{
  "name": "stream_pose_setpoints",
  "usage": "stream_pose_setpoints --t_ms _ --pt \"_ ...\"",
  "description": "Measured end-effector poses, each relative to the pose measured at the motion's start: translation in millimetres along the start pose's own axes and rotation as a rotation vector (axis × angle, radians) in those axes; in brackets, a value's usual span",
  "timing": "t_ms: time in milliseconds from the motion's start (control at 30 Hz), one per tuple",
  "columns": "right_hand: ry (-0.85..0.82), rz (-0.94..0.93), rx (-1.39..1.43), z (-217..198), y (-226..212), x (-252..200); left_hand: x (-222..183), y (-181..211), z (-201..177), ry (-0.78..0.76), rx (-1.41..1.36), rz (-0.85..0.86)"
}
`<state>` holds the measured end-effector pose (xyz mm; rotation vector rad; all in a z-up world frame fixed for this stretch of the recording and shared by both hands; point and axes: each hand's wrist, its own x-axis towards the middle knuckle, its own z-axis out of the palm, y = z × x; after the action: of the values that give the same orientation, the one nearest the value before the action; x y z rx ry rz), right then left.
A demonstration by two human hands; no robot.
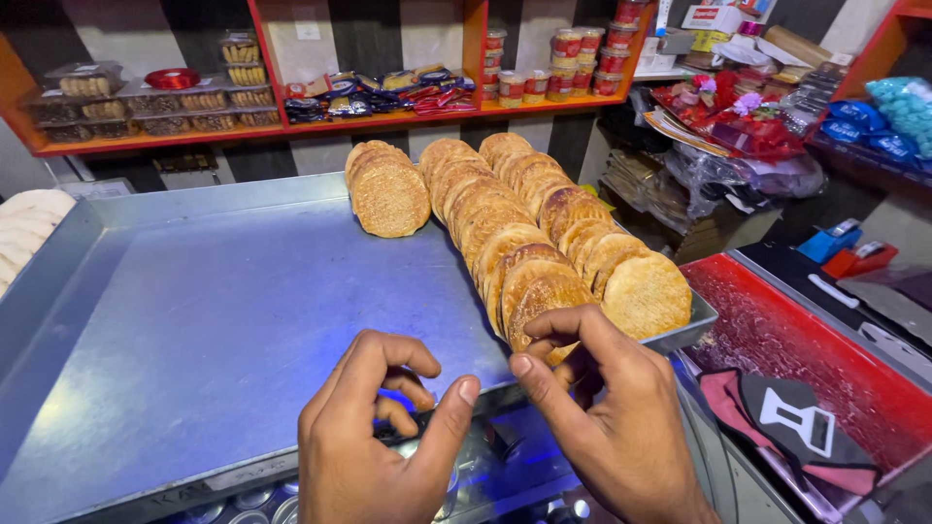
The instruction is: The person arranges rows of baked bread disks on a large metal tray by hand, picking up individual disks to inspect them before placing them back into the rows.
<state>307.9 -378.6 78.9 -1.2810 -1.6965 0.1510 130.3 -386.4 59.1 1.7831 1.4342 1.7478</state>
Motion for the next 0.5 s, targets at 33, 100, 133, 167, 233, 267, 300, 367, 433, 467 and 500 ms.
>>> stream_pose_setpoints --t_ms 33,100,133,167,233,267,300,367,433,467,500 --pt "0.005 0.004 -0.005 -2 -3 -4 -2 2 -2 -0.006 -0.005 0.002" --pt "0.018 -0.007 -0.035 -6 -10 -14 -8 7 -9 -0.034 -0.028 0.075" --pt "0.025 -0.001 -0.040 -7 -15 -19 -11 9 -14 -0.041 -0.033 0.079" --pt "0.039 -0.018 -0.047 -7 -19 -24 -15 11 -19 -0.055 -0.047 0.089" --pt "0.061 -0.031 -0.061 -8 -30 -37 -23 14 -30 -0.075 -0.068 0.103" --pt "0.056 -0.048 -0.056 -7 -36 -43 -27 15 -37 -0.085 -0.083 0.113" --pt "0.050 -0.065 -0.051 -7 -42 -50 -32 16 -44 -0.096 -0.097 0.123" --pt "0.059 -0.035 -0.070 -6 -56 -65 -42 22 -58 -0.084 -0.089 0.107" --pt "0.069 -0.003 -0.091 -7 -71 -81 -53 28 -73 -0.076 -0.084 0.089" --pt "0.078 0.010 -0.098 -8 -79 -89 -58 30 -81 -0.079 -0.097 0.070" --pt "0.085 0.025 -0.107 -9 -87 -99 -65 32 -89 -0.083 -0.111 0.049"
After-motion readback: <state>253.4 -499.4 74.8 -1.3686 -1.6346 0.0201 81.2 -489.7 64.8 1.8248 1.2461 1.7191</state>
